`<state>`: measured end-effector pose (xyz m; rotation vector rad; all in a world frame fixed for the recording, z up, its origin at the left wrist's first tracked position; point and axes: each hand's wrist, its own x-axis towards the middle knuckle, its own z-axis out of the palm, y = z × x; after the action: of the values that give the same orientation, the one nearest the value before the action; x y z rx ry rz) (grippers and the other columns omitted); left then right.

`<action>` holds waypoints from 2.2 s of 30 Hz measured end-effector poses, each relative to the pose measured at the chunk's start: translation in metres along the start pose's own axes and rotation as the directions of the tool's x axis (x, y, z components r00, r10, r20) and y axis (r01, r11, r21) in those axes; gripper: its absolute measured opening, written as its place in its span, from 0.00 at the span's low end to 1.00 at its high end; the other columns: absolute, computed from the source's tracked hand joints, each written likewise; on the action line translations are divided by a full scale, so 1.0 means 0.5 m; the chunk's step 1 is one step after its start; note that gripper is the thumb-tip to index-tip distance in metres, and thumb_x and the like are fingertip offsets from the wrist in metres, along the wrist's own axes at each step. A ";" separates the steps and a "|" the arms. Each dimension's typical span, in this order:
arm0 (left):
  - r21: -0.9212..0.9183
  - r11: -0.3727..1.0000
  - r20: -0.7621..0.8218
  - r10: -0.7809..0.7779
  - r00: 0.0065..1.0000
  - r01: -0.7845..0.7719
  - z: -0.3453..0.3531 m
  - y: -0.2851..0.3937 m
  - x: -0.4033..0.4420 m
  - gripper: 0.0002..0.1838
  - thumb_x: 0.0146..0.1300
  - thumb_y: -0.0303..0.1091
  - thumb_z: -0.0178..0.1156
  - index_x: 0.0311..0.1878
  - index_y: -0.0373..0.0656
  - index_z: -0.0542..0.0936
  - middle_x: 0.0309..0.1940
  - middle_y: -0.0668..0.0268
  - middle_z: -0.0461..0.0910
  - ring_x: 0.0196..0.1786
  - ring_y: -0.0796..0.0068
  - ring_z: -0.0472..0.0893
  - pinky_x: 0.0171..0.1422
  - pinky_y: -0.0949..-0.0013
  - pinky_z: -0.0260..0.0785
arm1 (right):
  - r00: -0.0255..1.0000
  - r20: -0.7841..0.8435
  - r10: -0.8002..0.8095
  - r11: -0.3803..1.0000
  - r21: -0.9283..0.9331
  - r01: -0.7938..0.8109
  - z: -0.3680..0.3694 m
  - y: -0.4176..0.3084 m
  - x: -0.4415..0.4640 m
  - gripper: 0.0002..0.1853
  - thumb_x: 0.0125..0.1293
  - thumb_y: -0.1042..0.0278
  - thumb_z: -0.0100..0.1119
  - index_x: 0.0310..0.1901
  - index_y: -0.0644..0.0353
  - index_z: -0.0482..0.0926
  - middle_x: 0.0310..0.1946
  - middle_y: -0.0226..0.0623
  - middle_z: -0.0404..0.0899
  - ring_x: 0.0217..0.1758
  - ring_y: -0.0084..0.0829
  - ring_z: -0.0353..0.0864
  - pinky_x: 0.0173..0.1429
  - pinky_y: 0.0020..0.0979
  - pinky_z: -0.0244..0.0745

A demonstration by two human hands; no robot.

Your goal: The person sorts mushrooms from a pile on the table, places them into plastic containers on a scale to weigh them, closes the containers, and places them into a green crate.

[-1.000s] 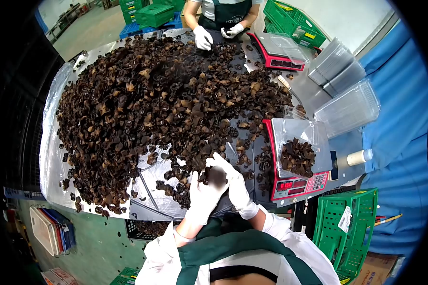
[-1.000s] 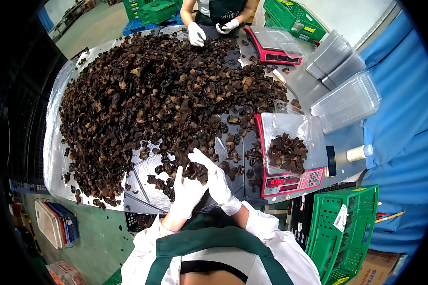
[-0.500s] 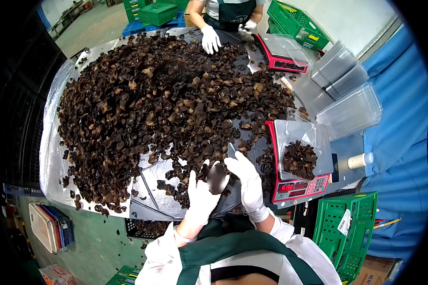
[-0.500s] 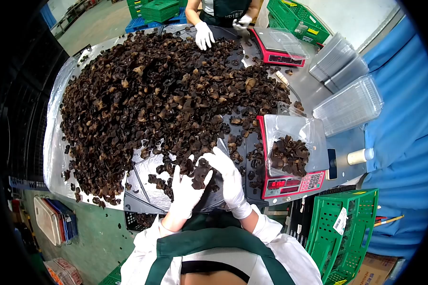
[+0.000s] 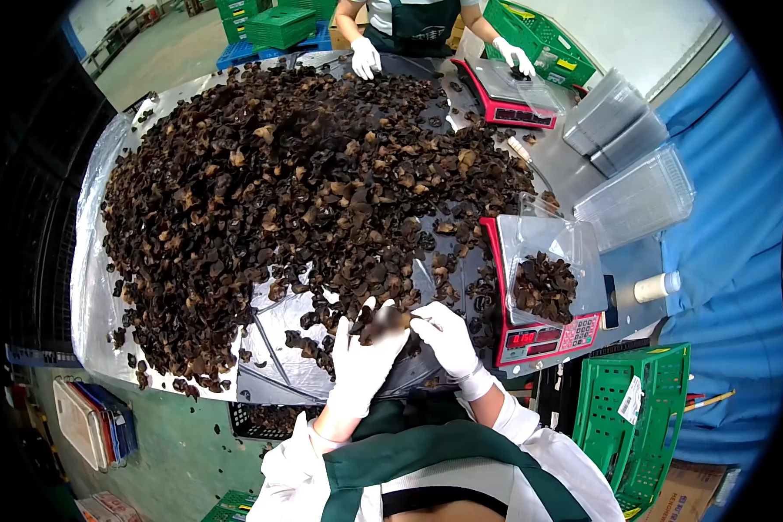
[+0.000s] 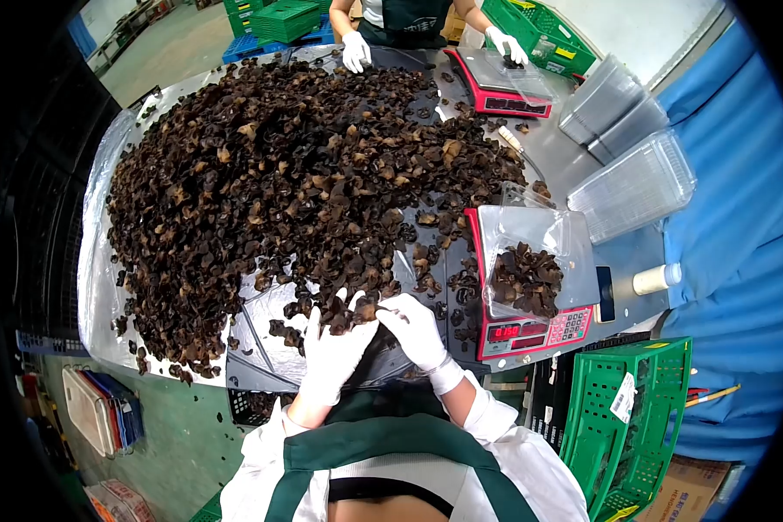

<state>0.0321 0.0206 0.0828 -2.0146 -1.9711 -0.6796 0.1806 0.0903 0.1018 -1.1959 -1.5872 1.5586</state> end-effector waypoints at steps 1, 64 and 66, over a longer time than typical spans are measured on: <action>0.023 1.000 -0.008 0.014 1.000 -0.014 -0.001 -0.008 -0.006 0.09 0.61 0.41 0.60 0.42 0.53 0.83 0.55 0.70 0.79 0.62 0.70 0.74 0.63 0.57 0.64 | 0.996 0.039 0.085 0.979 0.181 -0.091 -0.003 0.005 0.004 0.07 0.68 0.72 0.55 0.43 0.65 0.76 0.29 0.29 0.76 0.29 0.18 0.71 0.36 0.21 0.68; -0.791 0.379 0.307 -0.431 0.848 0.480 -0.002 -0.251 0.009 0.07 0.64 0.33 0.60 0.38 0.38 0.80 0.35 0.69 0.78 0.35 0.81 0.76 0.41 0.75 0.70 | 0.787 0.597 0.159 0.115 0.780 -0.615 0.124 0.105 0.057 0.24 0.72 0.51 0.47 0.65 0.52 0.65 0.63 0.44 0.69 0.62 0.46 0.72 0.45 0.40 0.78; -0.656 0.481 0.219 -0.616 0.757 0.581 0.043 -0.285 0.034 0.12 0.63 0.35 0.61 0.44 0.38 0.78 0.37 0.64 0.78 0.37 0.76 0.77 0.43 0.73 0.71 | 0.802 0.552 0.229 0.214 0.775 -0.595 0.122 0.104 0.055 0.24 0.73 0.45 0.42 0.63 0.48 0.67 0.64 0.44 0.68 0.62 0.47 0.72 0.45 0.40 0.77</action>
<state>-0.1054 0.0542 0.0516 -1.4613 -2.6828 -1.8689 0.1244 0.0834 0.0389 -0.6571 -0.1397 2.5906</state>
